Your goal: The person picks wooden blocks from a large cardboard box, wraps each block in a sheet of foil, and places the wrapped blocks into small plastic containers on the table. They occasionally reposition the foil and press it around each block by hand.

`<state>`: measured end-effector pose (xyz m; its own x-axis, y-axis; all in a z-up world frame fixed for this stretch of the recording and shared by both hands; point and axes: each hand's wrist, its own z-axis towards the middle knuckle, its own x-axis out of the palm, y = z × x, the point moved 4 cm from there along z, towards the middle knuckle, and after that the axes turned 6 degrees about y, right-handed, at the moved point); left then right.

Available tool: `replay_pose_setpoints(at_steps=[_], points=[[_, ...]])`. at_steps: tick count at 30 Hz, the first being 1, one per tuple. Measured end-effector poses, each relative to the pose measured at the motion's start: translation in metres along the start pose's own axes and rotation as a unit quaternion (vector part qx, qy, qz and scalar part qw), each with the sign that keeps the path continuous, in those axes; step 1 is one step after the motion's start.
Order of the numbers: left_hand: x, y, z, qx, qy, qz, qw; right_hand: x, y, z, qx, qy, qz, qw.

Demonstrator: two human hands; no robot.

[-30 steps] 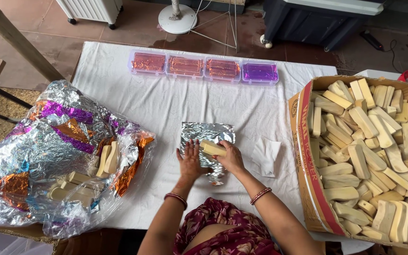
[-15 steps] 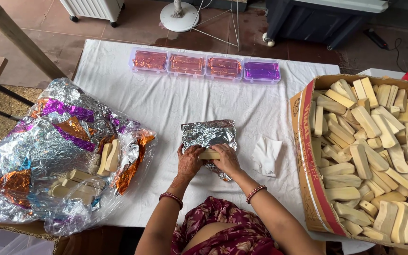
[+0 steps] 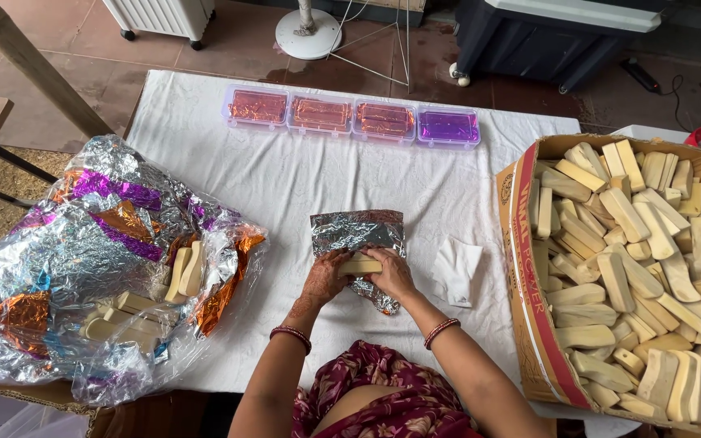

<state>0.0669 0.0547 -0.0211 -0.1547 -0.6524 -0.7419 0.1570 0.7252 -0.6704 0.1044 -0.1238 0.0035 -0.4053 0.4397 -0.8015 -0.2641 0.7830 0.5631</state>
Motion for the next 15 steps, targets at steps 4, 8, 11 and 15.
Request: replay_pose_setpoints(at_steps=[4, 8, 11, 15], points=[[-0.026, -0.013, -0.008, -0.092, 0.024, -0.069, 0.993, -0.012, 0.015, -0.002, 0.000, -0.011, 0.002, 1.000], [-0.025, -0.004, -0.006, -0.078, 0.009, -0.102, 0.992, -0.015, 0.020, -0.001, -0.009, -0.022, -0.001, 1.000], [-0.044, -0.026, -0.007, -0.077, 0.018, -0.090, 0.993, -0.009, 0.010, 0.004, -0.006, -0.038, 0.010, 0.999], [-0.040, -0.032, 0.000, 0.021, -0.039, -0.029, 0.999, -0.006, -0.003, 0.006, -0.015, -0.072, 0.025, 0.997]])
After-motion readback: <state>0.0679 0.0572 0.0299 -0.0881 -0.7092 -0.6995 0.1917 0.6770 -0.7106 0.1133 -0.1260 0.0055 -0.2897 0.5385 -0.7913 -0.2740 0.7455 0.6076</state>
